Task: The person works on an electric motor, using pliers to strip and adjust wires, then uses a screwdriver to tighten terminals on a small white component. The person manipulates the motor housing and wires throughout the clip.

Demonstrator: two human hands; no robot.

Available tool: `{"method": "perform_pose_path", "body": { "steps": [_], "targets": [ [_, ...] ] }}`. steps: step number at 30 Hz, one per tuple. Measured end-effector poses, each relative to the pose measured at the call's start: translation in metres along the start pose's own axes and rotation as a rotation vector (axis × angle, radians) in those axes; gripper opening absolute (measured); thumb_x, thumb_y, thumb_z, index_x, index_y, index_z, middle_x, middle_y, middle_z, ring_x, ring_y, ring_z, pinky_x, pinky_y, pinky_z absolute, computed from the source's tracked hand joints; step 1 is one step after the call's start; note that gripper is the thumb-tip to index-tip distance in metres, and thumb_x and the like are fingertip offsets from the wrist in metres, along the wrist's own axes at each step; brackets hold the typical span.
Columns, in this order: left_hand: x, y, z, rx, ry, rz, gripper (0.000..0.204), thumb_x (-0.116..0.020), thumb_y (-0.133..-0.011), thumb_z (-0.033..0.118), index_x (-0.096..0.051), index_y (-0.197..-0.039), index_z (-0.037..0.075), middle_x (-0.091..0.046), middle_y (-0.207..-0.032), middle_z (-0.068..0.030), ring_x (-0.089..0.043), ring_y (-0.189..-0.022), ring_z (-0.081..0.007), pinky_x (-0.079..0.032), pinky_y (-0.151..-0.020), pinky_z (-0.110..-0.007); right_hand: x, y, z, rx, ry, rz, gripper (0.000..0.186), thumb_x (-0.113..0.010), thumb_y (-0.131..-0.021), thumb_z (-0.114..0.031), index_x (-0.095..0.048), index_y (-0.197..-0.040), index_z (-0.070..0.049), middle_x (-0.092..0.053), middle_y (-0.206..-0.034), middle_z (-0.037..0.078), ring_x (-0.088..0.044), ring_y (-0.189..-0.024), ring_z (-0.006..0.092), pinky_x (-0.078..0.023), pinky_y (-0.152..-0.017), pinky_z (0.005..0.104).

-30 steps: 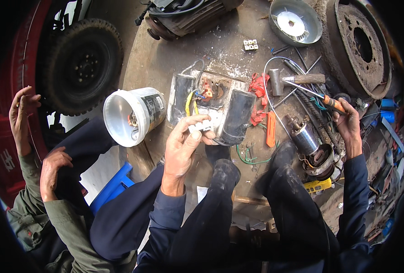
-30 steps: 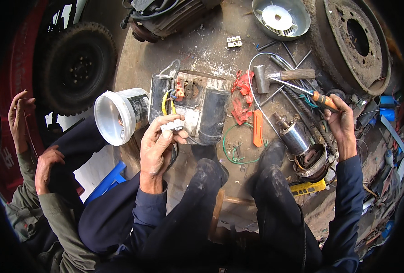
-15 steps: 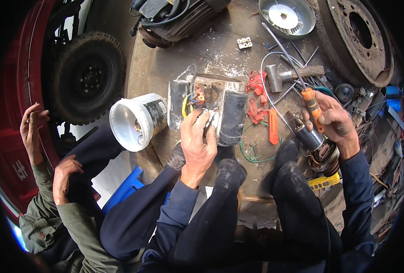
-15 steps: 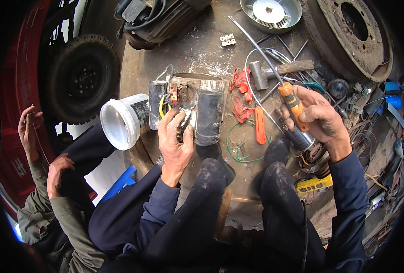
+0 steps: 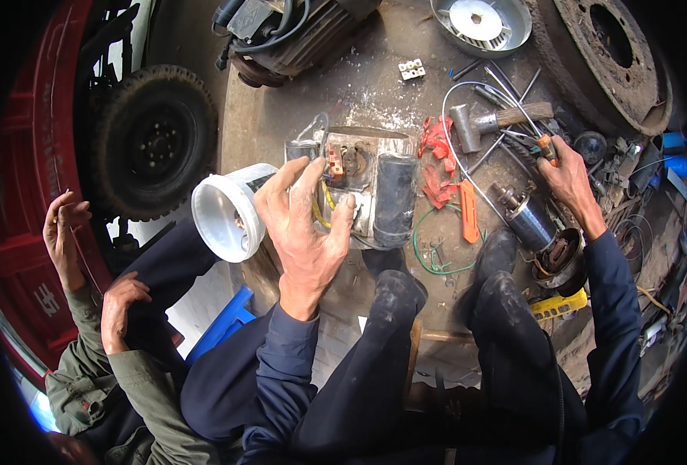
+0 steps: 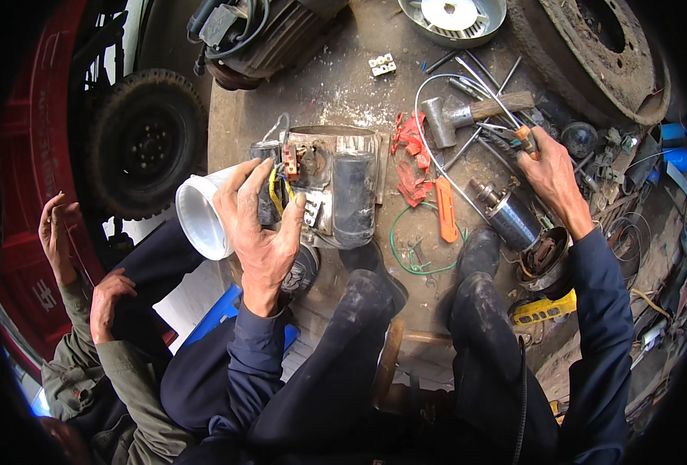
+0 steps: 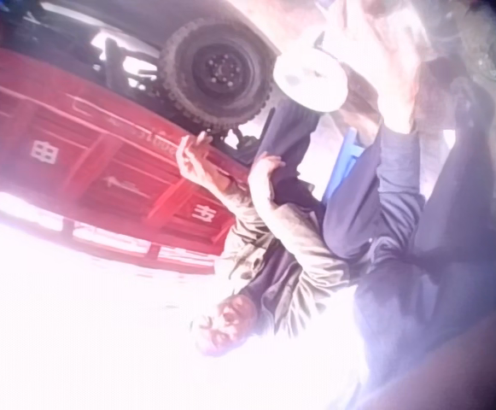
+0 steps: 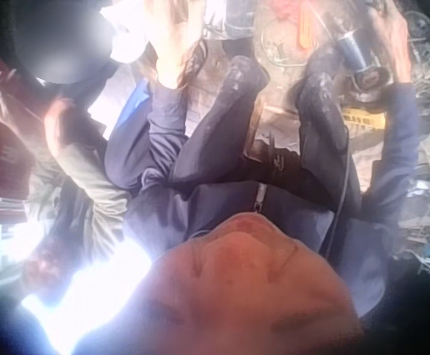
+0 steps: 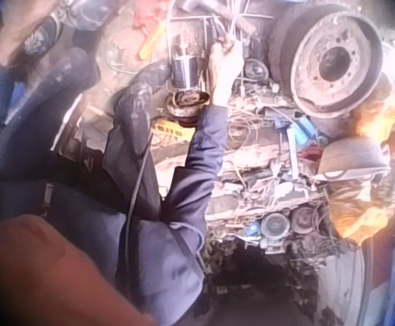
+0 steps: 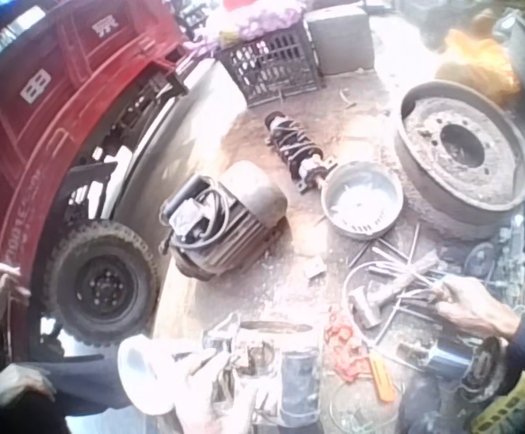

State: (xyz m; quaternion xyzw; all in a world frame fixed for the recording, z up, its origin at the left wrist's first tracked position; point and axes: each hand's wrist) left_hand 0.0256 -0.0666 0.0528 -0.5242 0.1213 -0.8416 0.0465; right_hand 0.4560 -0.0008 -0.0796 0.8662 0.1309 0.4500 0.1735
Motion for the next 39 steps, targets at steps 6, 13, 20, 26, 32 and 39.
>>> {"method": "perform_pose_path", "body": {
  "steps": [6,13,20,26,32,39],
  "targets": [
    [0.004,-0.048,-0.021,-0.037,-0.045,-0.333,0.048,-0.08,-0.085,0.009,-0.07,-0.132,0.007,-0.068,-0.128,-0.0135,-0.06,-0.118,-0.0352,-0.045,-0.106,-0.047,-0.005,0.0,0.021,0.05,0.039,0.06,0.024,-0.065,-0.087,-0.012,-0.055,-0.104,0.001,-0.06,-0.09,0.027,-0.061,-0.086,0.0493,-0.047,-0.078,0.0537],
    [-0.001,-0.05,-0.038,0.171,0.114,-0.219,0.032,-0.079,-0.09,0.007,-0.074,-0.121,0.002,-0.074,-0.112,-0.0117,-0.067,-0.1,-0.0228,-0.053,-0.092,-0.036,-0.003,-0.002,0.023,0.097,0.081,0.063,0.024,-0.066,-0.087,-0.012,-0.054,-0.103,0.001,-0.058,-0.089,0.026,-0.06,-0.085,0.0484,-0.048,-0.078,0.0532],
    [-0.012,-0.053,-0.038,0.012,0.159,-0.204,0.022,-0.071,-0.091,-0.006,-0.077,-0.11,0.003,-0.074,-0.119,-0.0122,-0.067,-0.105,-0.0265,-0.054,-0.095,-0.037,-0.006,-0.001,0.028,0.116,0.053,0.073,0.024,-0.064,-0.09,-0.012,-0.05,-0.104,0.001,-0.048,-0.083,0.023,-0.052,-0.076,0.0436,-0.046,-0.075,0.0498],
    [-0.026,-0.042,-0.018,-0.126,0.017,-0.173,0.031,-0.079,-0.084,0.006,-0.075,-0.114,0.007,-0.071,-0.126,-0.013,-0.061,-0.124,-0.0355,-0.042,-0.11,-0.048,-0.007,-0.004,0.029,0.121,0.101,0.057,0.026,-0.065,-0.09,-0.012,-0.048,-0.104,0.001,-0.05,-0.087,0.025,-0.054,-0.08,0.0459,-0.045,-0.075,0.0513],
    [-0.036,-0.041,-0.025,-0.124,0.009,-0.105,0.02,-0.083,-0.081,0.007,-0.078,-0.1,0.009,-0.07,-0.13,-0.0123,-0.058,-0.131,-0.0365,-0.041,-0.112,-0.049,-0.008,-0.002,0.021,0.19,0.264,0.125,0.024,-0.068,-0.091,-0.016,-0.053,-0.102,0.0,-0.058,-0.093,0.022,-0.061,-0.092,0.0445,-0.048,-0.082,0.0528],
    [-0.028,-0.02,-0.034,-0.153,-0.005,-0.154,0.023,-0.089,-0.076,0.005,-0.081,-0.096,0.013,-0.068,-0.139,-0.0114,-0.05,-0.143,-0.0396,-0.037,-0.118,-0.05,-0.012,0.001,0.014,0.183,0.302,0.16,0.033,-0.075,-0.091,-0.026,-0.056,-0.101,0.0,-0.057,-0.094,0.019,-0.06,-0.092,0.0397,-0.049,-0.083,0.0496]
  ]
}}
Point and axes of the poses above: each hand's wrist, its own y-axis away from the middle knuckle, its own x-axis out of the back of the hand, z = x × y
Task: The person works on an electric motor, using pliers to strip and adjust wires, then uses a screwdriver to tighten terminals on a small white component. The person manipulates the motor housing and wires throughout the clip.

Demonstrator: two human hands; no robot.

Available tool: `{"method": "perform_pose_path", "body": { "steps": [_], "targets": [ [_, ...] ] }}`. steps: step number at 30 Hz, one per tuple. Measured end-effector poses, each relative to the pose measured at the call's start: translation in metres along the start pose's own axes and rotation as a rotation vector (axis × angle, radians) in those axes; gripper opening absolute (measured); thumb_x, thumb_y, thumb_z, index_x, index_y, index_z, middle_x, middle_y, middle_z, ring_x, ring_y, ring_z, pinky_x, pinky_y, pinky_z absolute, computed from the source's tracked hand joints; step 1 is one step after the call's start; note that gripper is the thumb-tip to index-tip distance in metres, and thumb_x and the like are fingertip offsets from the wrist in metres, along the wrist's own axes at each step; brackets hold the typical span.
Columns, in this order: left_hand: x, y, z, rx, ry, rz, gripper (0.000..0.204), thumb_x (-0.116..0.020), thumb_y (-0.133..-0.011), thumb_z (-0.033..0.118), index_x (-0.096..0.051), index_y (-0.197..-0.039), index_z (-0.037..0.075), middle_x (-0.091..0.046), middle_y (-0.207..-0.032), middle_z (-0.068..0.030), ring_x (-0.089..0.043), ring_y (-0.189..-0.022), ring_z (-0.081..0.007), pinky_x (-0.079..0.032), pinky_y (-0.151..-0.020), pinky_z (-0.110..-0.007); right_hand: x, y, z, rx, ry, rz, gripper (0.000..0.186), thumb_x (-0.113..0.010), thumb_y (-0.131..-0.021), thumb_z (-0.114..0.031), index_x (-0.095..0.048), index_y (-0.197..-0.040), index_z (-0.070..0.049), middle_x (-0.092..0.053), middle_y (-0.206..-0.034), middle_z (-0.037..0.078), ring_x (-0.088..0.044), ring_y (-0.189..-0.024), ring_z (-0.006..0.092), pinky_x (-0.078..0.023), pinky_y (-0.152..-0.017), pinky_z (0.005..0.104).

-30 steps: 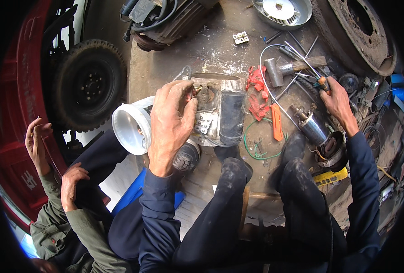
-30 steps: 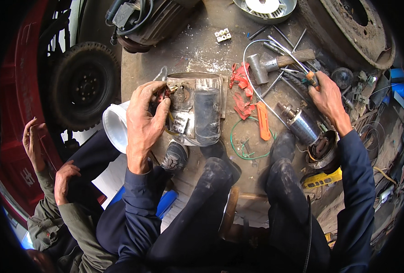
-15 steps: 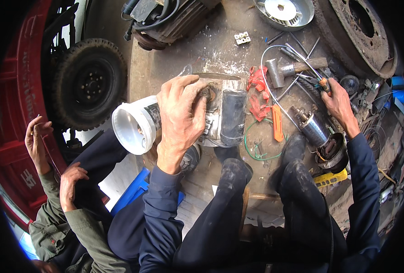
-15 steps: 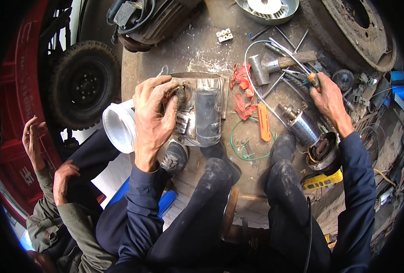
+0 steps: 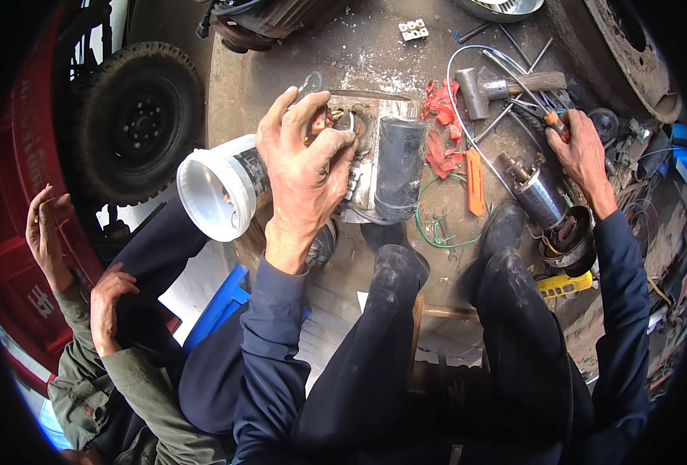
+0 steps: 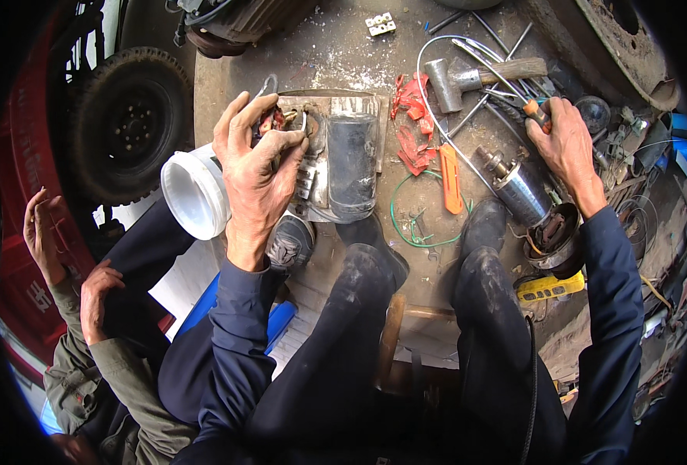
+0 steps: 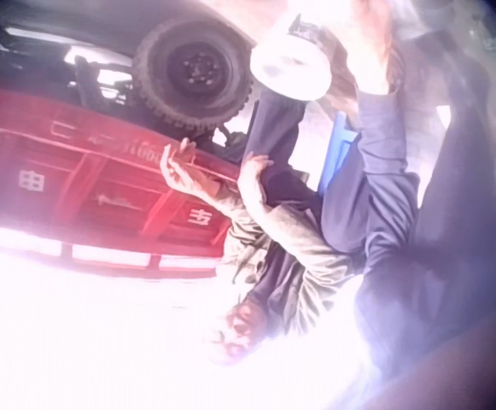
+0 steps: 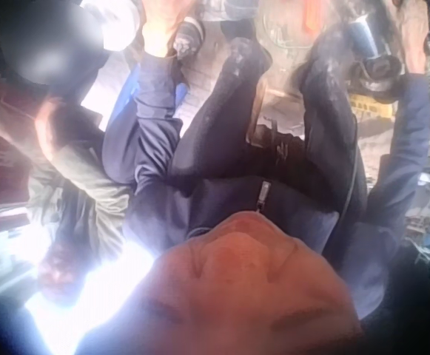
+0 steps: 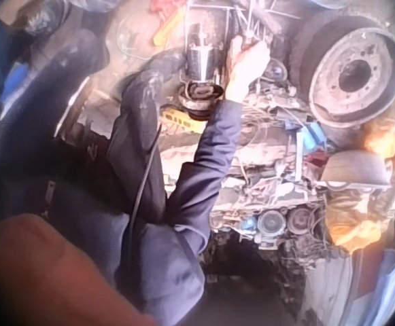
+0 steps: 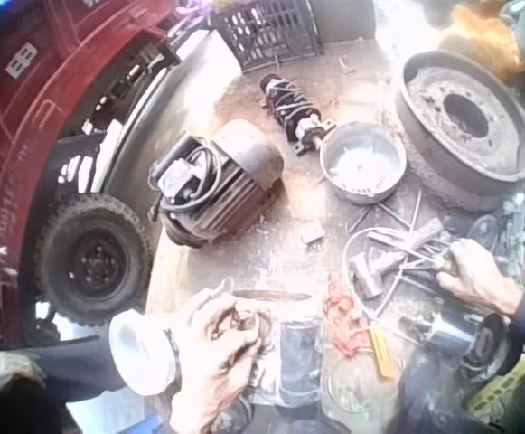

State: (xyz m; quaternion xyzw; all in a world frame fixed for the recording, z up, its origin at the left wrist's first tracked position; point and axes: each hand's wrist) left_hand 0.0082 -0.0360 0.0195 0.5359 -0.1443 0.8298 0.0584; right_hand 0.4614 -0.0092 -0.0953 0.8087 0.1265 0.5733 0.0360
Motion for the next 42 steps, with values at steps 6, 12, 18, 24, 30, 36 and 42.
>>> {"method": "perform_pose_path", "body": {
  "steps": [6,12,18,24,30,36,42],
  "targets": [
    [0.004,0.0,-0.007,0.027,0.065,0.046,0.026,-0.088,-0.077,0.008,-0.081,-0.101,0.017,-0.066,-0.139,-0.0121,-0.048,-0.142,-0.0397,-0.036,-0.117,-0.051,0.003,0.003,0.0,-0.015,-0.072,0.008,0.035,-0.076,-0.092,-0.028,-0.058,-0.104,0.0,-0.058,-0.095,0.018,-0.059,-0.092,0.0383,-0.049,-0.083,0.0481],
    [0.023,0.017,-0.001,0.091,0.146,0.132,0.025,-0.085,-0.085,0.008,-0.081,-0.11,0.007,-0.069,-0.134,-0.0174,-0.058,-0.134,-0.0398,-0.044,-0.113,-0.051,0.001,0.0,0.0,0.026,-0.038,-0.002,0.032,-0.074,-0.092,-0.024,-0.058,-0.106,0.0,-0.059,-0.097,0.02,-0.06,-0.094,0.0401,-0.049,-0.084,0.0497],
    [0.025,0.024,0.002,0.297,0.162,0.12,0.046,-0.087,-0.087,0.01,-0.07,-0.129,0.002,-0.068,-0.12,-0.017,-0.064,-0.116,-0.0338,-0.052,-0.102,-0.042,0.0,0.003,0.001,0.013,-0.049,-0.009,0.033,-0.074,-0.091,-0.026,-0.059,-0.107,-0.001,-0.058,-0.095,0.018,-0.06,-0.092,0.0387,-0.049,-0.083,0.0493],
    [0.016,0.006,0.003,0.247,0.06,0.033,0.044,-0.087,-0.086,0.011,-0.07,-0.126,0.002,-0.069,-0.111,-0.0139,-0.063,-0.103,-0.0289,-0.052,-0.092,-0.041,0.013,-0.001,-0.013,0.03,-0.14,0.082,0.031,-0.075,-0.092,-0.021,-0.061,-0.111,-0.001,-0.06,-0.096,0.016,-0.061,-0.091,0.0341,-0.051,-0.083,0.0452],
    [0.014,0.002,0.007,0.495,0.291,0.035,0.032,-0.081,-0.095,0.009,-0.075,-0.125,0.002,-0.071,-0.109,-0.0087,-0.067,-0.092,-0.0158,-0.054,-0.083,-0.031,0.031,-0.033,-0.073,0.256,-0.489,0.083,0.018,-0.069,-0.096,-0.01,-0.064,-0.109,0.001,-0.063,-0.095,0.015,-0.067,-0.09,0.0297,-0.054,-0.083,0.0413],
    [0.015,0.0,-0.004,0.586,0.49,0.024,0.03,-0.078,-0.097,0.006,-0.074,-0.126,0.0,-0.075,-0.109,-0.0067,-0.067,-0.095,-0.0119,-0.053,-0.086,-0.027,0.024,-0.068,-0.153,0.543,-0.661,0.017,0.013,-0.066,-0.094,-0.01,-0.064,-0.102,0.0,-0.065,-0.091,0.016,-0.068,-0.085,0.0353,-0.055,-0.078,0.0456],
    [0.016,0.001,-0.004,0.512,0.424,0.014,0.029,-0.077,-0.097,0.003,-0.075,-0.125,0.003,-0.068,-0.112,-0.0042,-0.064,-0.092,-0.0102,-0.051,-0.083,-0.026,0.004,-0.081,-0.201,0.609,-0.771,-0.082,0.016,-0.066,-0.093,-0.013,-0.07,-0.104,-0.002,-0.069,-0.097,0.018,-0.069,-0.096,0.0414,-0.055,-0.087,0.0504]
  ]
}}
Point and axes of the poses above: each hand's wrist, its own y-axis away from the middle knuckle, its own x-axis out of the back of the hand, z = x × y
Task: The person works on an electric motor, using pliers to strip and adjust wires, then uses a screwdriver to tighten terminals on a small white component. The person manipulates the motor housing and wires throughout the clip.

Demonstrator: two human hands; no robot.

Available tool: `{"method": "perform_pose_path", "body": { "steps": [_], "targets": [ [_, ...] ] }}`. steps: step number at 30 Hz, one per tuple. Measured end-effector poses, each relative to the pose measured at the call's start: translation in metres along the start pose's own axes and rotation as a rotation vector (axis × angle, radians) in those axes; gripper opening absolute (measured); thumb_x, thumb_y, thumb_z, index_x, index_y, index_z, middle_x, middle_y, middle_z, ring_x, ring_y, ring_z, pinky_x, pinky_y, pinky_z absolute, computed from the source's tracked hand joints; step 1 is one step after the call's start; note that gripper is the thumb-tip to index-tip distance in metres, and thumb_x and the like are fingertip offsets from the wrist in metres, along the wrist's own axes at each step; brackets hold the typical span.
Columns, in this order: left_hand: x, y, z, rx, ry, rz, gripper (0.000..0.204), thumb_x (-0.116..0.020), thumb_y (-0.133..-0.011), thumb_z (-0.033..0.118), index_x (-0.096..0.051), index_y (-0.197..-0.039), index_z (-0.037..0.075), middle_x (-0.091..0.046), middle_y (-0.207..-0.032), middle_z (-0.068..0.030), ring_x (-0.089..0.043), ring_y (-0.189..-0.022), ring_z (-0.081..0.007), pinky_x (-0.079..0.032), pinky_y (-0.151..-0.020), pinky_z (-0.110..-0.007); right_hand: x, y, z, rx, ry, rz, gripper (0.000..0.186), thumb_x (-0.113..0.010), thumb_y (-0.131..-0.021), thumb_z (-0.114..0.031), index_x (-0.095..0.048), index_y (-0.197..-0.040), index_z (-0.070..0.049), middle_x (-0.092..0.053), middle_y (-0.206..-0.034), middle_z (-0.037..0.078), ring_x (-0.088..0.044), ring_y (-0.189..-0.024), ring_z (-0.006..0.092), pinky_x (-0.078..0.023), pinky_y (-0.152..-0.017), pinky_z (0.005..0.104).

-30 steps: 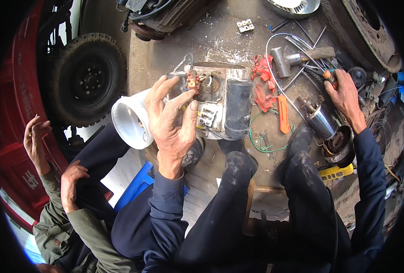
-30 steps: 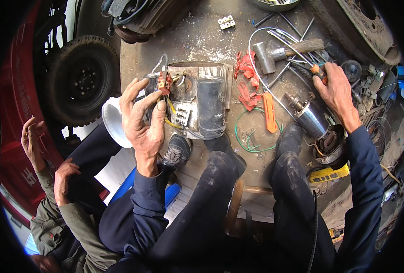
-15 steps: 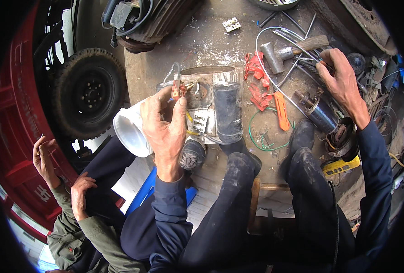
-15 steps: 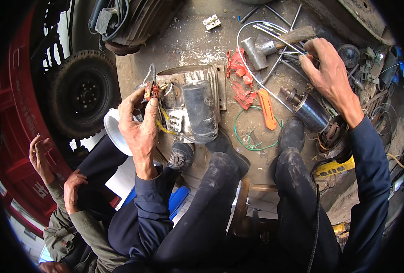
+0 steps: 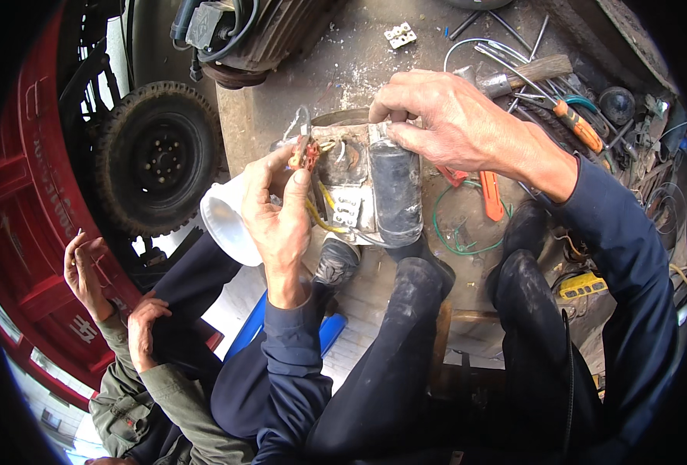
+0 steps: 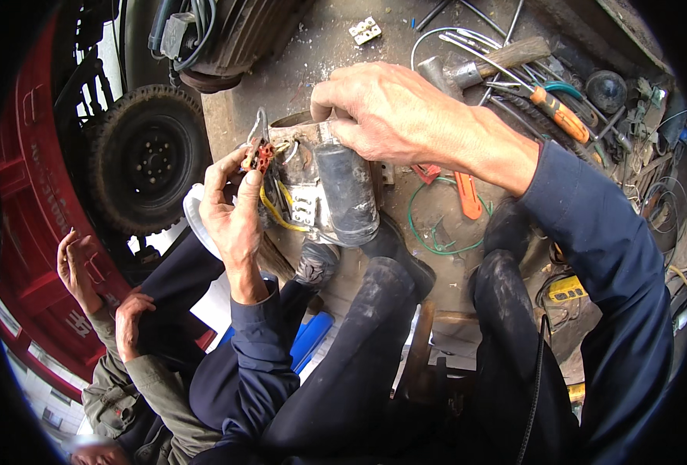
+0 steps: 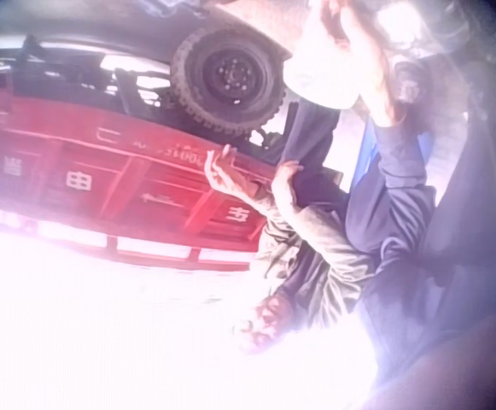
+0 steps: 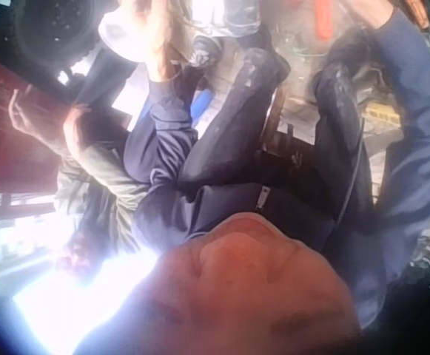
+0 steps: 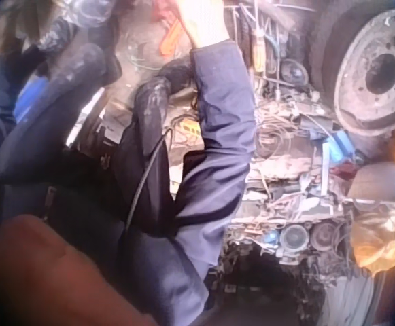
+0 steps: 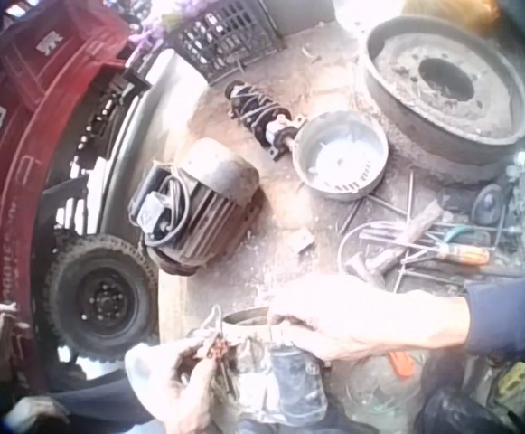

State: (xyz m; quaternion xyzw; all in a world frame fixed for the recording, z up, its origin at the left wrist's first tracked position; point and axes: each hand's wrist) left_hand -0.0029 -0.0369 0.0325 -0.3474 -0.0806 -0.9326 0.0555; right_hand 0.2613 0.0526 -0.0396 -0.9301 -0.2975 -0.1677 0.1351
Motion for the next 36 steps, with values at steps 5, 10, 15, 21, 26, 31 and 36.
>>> {"method": "perform_pose_path", "body": {
  "steps": [5,10,15,21,26,31,36],
  "targets": [
    [0.002,0.0,0.002,-0.05,-0.116,0.019,0.03,-0.078,-0.094,0.002,-0.076,-0.124,0.005,-0.06,-0.111,-0.003,-0.056,-0.087,-0.0089,-0.047,-0.079,-0.024,-0.012,-0.011,-0.003,0.018,-0.03,-0.018,0.018,-0.066,-0.093,-0.012,-0.073,-0.106,-0.003,-0.072,-0.099,0.02,-0.071,-0.099,0.0416,-0.056,-0.089,0.0506],
    [0.003,-0.001,-0.001,-0.077,-0.156,0.028,0.03,-0.078,-0.092,0.0,-0.077,-0.122,0.004,-0.06,-0.11,-0.004,-0.05,-0.083,-0.0098,-0.044,-0.076,-0.024,-0.018,-0.02,-0.003,0.049,-0.058,-0.048,0.02,-0.066,-0.092,-0.012,-0.074,-0.107,-0.003,-0.073,-0.101,0.021,-0.071,-0.1,0.0417,-0.056,-0.089,0.0512],
    [0.005,0.0,-0.004,-0.067,-0.107,0.011,0.03,-0.075,-0.093,-0.002,-0.076,-0.123,0.004,-0.058,-0.111,-0.0043,-0.052,-0.086,-0.0106,-0.046,-0.078,-0.024,-0.021,-0.024,-0.002,0.049,-0.085,-0.099,0.021,-0.066,-0.092,-0.013,-0.075,-0.108,-0.003,-0.075,-0.103,0.021,-0.072,-0.102,0.0413,-0.056,-0.09,0.0508],
    [0.003,0.005,-0.006,-0.044,-0.041,0.019,0.03,-0.074,-0.095,-0.002,-0.076,-0.125,0.004,-0.058,-0.115,-0.0032,-0.053,-0.096,-0.0106,-0.046,-0.085,-0.023,-0.021,-0.023,-0.003,-0.001,-0.201,-0.105,0.023,-0.066,-0.093,-0.015,-0.075,-0.11,-0.003,-0.076,-0.1,0.021,-0.074,-0.097,0.0406,-0.057,-0.087,0.0487],
    [0.002,0.006,-0.009,-0.051,-0.012,0.016,0.033,-0.071,-0.094,-0.007,-0.074,-0.125,0.003,-0.054,-0.116,-0.007,-0.057,-0.096,-0.013,-0.05,-0.089,-0.026,-0.023,-0.026,-0.003,-0.051,-0.232,-0.104,0.023,-0.065,-0.094,-0.017,-0.075,-0.109,-0.003,-0.076,-0.098,0.021,-0.074,-0.094,0.04,-0.057,-0.084,0.0476],
    [0.003,0.006,-0.009,-0.061,-0.046,0.017,0.033,-0.071,-0.094,-0.007,-0.073,-0.125,0.003,-0.054,-0.117,-0.0081,-0.058,-0.098,-0.0141,-0.051,-0.09,-0.028,-0.027,-0.03,0.0,-0.013,-0.21,-0.095,0.021,-0.065,-0.094,-0.017,-0.074,-0.107,-0.002,-0.076,-0.098,0.021,-0.073,-0.095,0.0402,-0.057,-0.085,0.0484],
    [0.0,0.005,-0.013,-0.04,0.013,0.029,0.031,-0.073,-0.096,-0.006,-0.074,-0.126,0.002,-0.055,-0.117,-0.0029,-0.052,-0.098,-0.011,-0.045,-0.086,-0.023,-0.03,-0.035,0.002,0.007,-0.181,-0.076,0.021,-0.065,-0.093,-0.016,-0.073,-0.106,-0.001,-0.074,-0.098,0.021,-0.072,-0.097,0.0402,-0.057,-0.085,0.0479]
  ]
}}
Point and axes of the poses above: each hand's wrist, its own y-axis away from the middle knuckle, its own x-axis out of the back of the hand, z = x × y
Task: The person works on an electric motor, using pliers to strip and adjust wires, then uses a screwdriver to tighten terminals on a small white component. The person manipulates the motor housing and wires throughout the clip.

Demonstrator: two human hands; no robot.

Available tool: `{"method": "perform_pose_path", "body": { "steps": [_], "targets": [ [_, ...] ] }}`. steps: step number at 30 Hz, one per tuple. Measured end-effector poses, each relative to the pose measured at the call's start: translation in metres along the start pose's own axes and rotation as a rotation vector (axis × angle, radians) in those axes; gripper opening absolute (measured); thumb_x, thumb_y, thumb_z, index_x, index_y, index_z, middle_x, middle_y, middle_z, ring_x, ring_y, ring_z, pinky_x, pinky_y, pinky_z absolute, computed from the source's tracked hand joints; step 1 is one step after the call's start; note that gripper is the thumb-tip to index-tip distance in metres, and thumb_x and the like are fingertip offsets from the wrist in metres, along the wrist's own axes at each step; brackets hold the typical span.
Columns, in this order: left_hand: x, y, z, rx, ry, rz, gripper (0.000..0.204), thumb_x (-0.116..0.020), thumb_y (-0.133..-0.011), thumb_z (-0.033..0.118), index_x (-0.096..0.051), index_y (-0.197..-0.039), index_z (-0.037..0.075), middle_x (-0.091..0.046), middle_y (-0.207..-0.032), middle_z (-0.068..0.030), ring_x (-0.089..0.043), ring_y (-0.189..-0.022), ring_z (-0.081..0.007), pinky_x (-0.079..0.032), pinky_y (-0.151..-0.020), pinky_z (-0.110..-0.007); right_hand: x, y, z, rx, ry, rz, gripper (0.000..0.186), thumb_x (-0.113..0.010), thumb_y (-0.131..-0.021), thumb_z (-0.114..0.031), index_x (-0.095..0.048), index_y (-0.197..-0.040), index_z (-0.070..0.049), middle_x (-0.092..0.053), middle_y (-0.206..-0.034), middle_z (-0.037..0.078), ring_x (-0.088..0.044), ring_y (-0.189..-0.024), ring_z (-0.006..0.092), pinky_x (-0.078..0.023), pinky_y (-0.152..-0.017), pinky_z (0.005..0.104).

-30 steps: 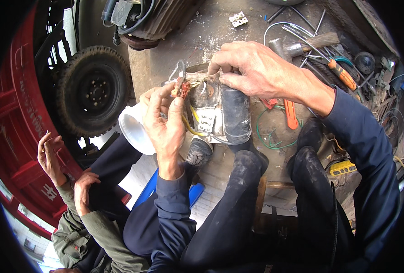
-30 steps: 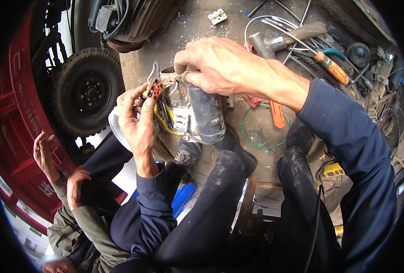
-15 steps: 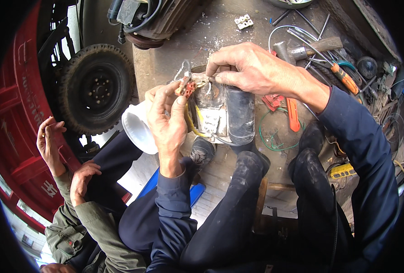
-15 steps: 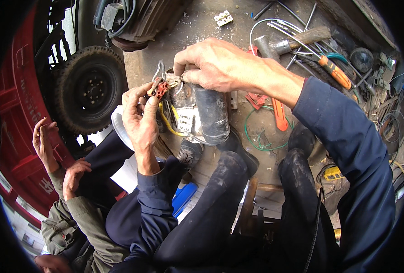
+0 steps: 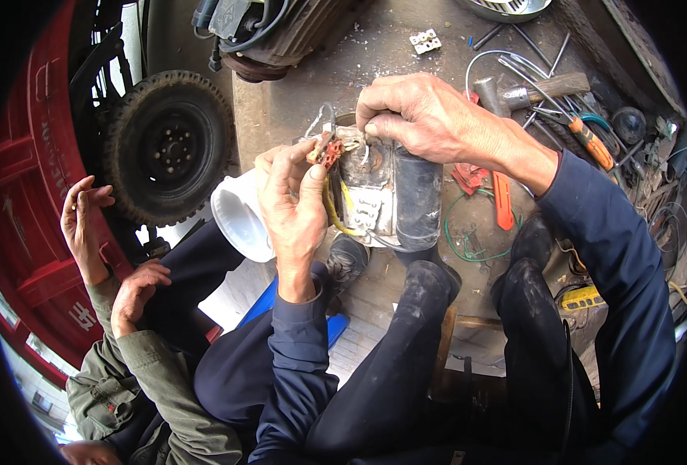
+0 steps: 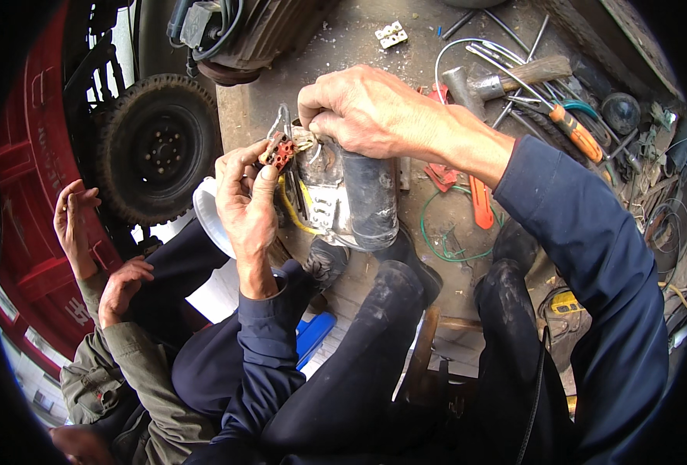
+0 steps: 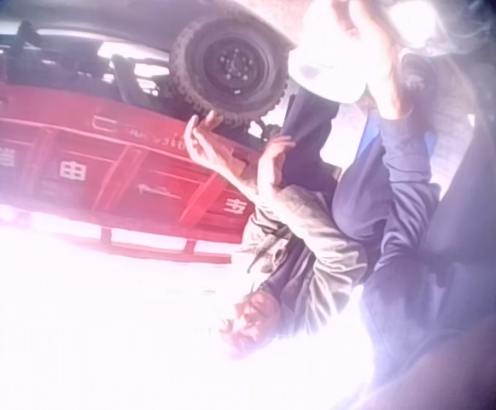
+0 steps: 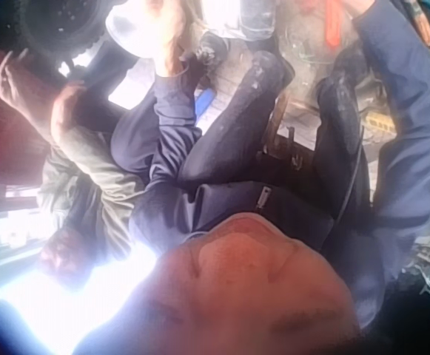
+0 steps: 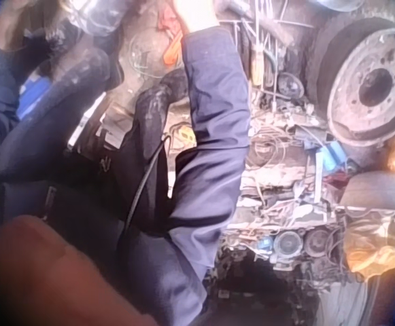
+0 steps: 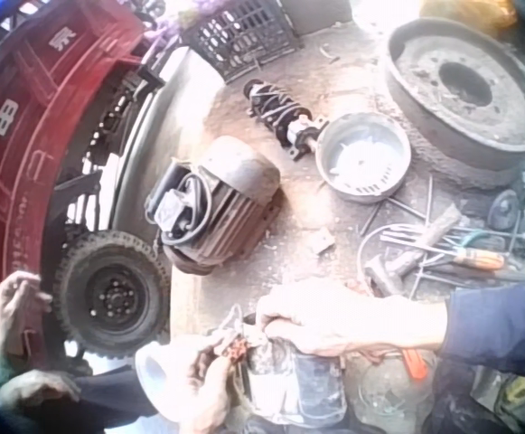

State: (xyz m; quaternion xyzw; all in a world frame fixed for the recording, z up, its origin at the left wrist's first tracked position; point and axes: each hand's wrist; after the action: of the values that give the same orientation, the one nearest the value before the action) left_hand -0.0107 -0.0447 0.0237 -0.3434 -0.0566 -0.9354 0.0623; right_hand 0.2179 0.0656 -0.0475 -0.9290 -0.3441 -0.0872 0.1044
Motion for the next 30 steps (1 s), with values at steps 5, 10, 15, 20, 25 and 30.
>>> {"method": "perform_pose_path", "body": {
  "steps": [5,10,15,20,25,30],
  "targets": [
    [0.005,-0.001,0.0,-0.016,0.062,-0.027,0.034,-0.075,-0.094,-0.003,-0.073,-0.128,0.001,-0.053,-0.119,-0.0069,-0.06,-0.1,-0.0148,-0.054,-0.087,-0.028,0.002,0.004,-0.007,-0.03,-0.045,-0.015,0.02,-0.063,-0.092,-0.015,-0.071,-0.102,0.001,-0.074,-0.096,0.02,-0.072,-0.094,0.0399,-0.057,-0.084,0.0468],
    [0.006,0.009,0.008,-0.083,-0.074,-0.04,0.036,-0.084,-0.091,0.008,-0.073,-0.125,0.003,-0.056,-0.118,-0.0098,-0.058,-0.104,-0.0189,-0.053,-0.087,-0.031,0.003,0.009,-0.018,-0.085,-0.094,-0.04,0.017,-0.064,-0.091,-0.006,-0.069,-0.105,0.002,-0.072,-0.095,0.02,-0.073,-0.088,0.0353,-0.058,-0.081,0.0454],
    [0.003,0.008,0.0,-0.201,-0.112,-0.007,0.041,-0.085,-0.086,0.008,-0.073,-0.125,0.004,-0.063,-0.116,-0.0145,-0.061,-0.106,-0.0281,-0.052,-0.093,-0.039,0.003,0.002,-0.021,-0.066,-0.087,-0.05,0.015,-0.063,-0.09,-0.003,-0.067,-0.104,0.002,-0.069,-0.094,0.018,-0.071,-0.087,0.034,-0.057,-0.079,0.0454],
    [0.002,0.007,-0.009,-0.264,-0.094,-0.006,0.041,-0.085,-0.085,0.006,-0.073,-0.124,0.004,-0.064,-0.116,-0.015,-0.062,-0.106,-0.0295,-0.052,-0.094,-0.04,0.005,-0.004,-0.022,-0.12,-0.099,-0.065,0.016,-0.063,-0.09,-0.002,-0.067,-0.104,0.003,-0.068,-0.093,0.017,-0.069,-0.083,0.0296,-0.055,-0.076,0.0417],
    [0.003,0.005,-0.013,-0.281,-0.117,-0.008,0.039,-0.088,-0.085,0.011,-0.075,-0.121,0.004,-0.065,-0.115,-0.0126,-0.063,-0.106,-0.026,-0.053,-0.092,-0.037,0.007,-0.007,-0.022,-0.249,-0.16,-0.09,0.019,-0.065,-0.09,-0.004,-0.069,-0.108,0.003,-0.065,-0.092,0.007,-0.063,-0.08,0.014,-0.053,-0.074,0.0323],
    [0.006,0.002,-0.012,-0.301,-0.15,-0.026,0.04,-0.089,-0.083,0.013,-0.076,-0.12,0.005,-0.069,-0.118,-0.0132,-0.063,-0.107,-0.0279,-0.052,-0.094,-0.039,0.007,-0.01,-0.019,-0.26,-0.185,-0.095,0.019,-0.066,-0.09,-0.004,-0.069,-0.107,0.003,-0.066,-0.091,0.007,-0.064,-0.08,0.0133,-0.053,-0.074,0.0318]
  ]
}}
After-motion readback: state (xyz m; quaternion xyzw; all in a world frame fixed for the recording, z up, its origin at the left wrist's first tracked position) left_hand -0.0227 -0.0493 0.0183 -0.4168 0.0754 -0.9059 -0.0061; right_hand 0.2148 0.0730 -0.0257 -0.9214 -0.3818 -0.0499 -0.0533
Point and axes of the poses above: each hand's wrist, its own y-axis away from the middle knuckle, its own x-axis out of the back of the hand, z = x × y
